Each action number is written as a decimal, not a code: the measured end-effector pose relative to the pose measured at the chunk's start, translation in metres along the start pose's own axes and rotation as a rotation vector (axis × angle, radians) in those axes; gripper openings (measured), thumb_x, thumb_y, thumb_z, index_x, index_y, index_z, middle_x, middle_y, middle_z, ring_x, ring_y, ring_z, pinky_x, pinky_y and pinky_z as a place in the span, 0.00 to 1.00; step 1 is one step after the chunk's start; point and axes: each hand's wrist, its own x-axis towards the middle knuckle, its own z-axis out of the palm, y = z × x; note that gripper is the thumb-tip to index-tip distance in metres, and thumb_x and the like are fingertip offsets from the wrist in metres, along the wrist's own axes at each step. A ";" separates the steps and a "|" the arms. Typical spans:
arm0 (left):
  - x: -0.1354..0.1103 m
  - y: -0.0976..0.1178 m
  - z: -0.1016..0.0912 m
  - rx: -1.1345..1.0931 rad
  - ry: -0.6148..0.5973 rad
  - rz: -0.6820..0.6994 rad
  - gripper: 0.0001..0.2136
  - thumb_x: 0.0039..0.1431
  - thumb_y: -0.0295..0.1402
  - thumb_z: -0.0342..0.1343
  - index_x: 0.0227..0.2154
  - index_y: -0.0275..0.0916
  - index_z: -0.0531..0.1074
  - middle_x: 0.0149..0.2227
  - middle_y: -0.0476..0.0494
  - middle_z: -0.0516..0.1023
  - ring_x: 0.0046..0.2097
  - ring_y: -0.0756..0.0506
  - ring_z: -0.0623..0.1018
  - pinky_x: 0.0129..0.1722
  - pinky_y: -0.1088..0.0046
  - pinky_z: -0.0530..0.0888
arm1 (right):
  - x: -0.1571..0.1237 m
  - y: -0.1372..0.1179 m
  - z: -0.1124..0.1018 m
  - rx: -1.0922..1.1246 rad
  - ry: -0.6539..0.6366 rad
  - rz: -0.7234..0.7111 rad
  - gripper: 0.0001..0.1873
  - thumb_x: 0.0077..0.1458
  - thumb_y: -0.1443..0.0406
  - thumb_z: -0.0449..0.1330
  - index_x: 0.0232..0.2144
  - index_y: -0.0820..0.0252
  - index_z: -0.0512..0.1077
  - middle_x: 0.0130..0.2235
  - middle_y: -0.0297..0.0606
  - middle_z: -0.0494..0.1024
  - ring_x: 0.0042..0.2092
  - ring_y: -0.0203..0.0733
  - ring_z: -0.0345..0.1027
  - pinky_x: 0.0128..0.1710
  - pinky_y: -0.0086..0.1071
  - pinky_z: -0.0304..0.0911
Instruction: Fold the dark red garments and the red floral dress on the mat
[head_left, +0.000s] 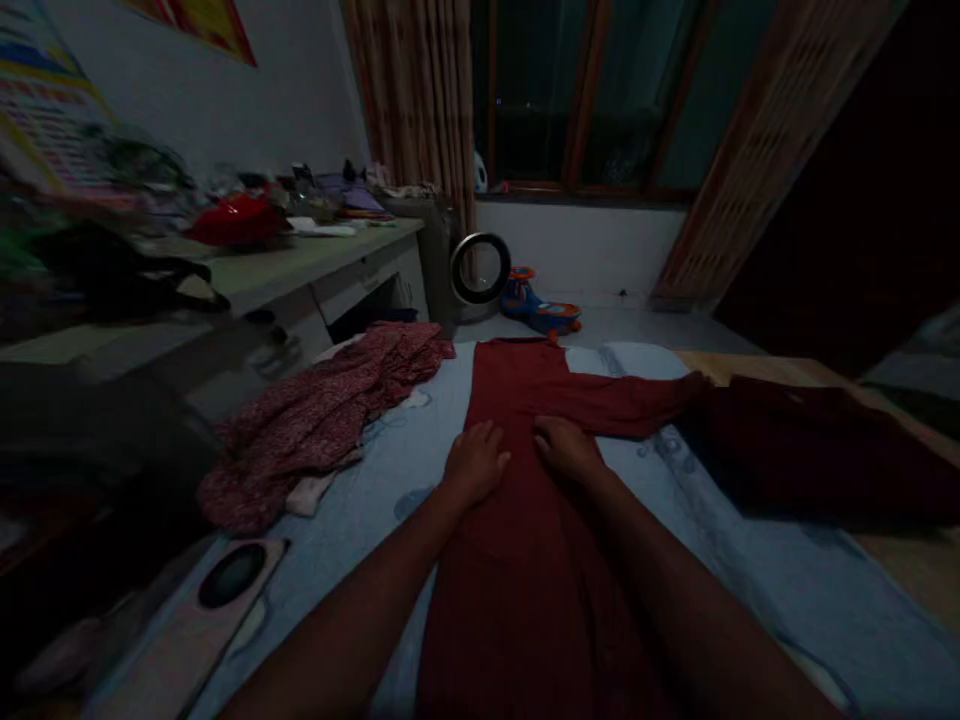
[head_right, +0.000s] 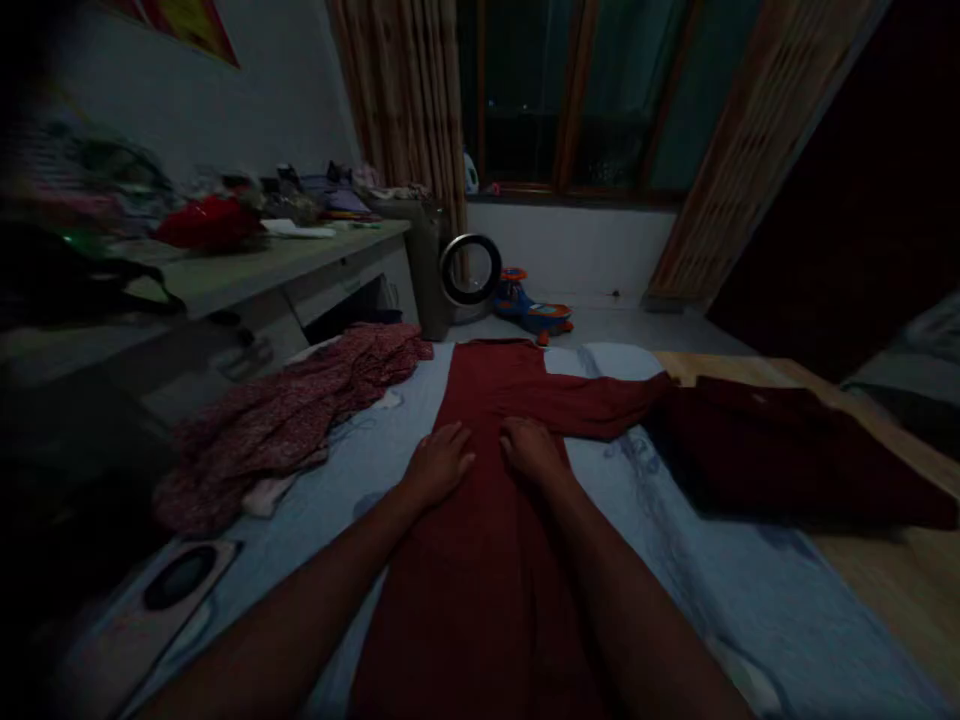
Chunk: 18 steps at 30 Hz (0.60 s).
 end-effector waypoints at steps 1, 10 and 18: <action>0.006 -0.001 -0.001 0.004 0.005 -0.031 0.20 0.67 0.40 0.49 0.58 0.37 0.67 0.60 0.35 0.70 0.59 0.37 0.70 0.56 0.58 0.67 | 0.003 0.003 -0.003 -0.003 -0.003 0.045 0.14 0.61 0.66 0.53 0.43 0.60 0.77 0.47 0.44 0.80 0.48 0.43 0.72 0.46 0.29 0.57; 0.060 0.001 0.014 -0.059 0.007 -0.035 0.24 0.68 0.41 0.46 0.63 0.38 0.62 0.69 0.37 0.57 0.69 0.35 0.56 0.66 0.54 0.55 | 0.006 0.050 -0.026 -0.073 0.103 0.190 0.15 0.61 0.69 0.51 0.41 0.63 0.77 0.45 0.44 0.80 0.47 0.42 0.71 0.46 0.29 0.57; 0.059 0.003 0.022 -0.108 -0.117 -0.058 0.29 0.68 0.47 0.43 0.67 0.40 0.56 0.70 0.38 0.53 0.70 0.30 0.51 0.66 0.49 0.52 | -0.003 0.106 -0.088 -0.447 0.326 0.409 0.18 0.58 0.66 0.56 0.49 0.65 0.74 0.56 0.54 0.70 0.57 0.56 0.59 0.56 0.45 0.50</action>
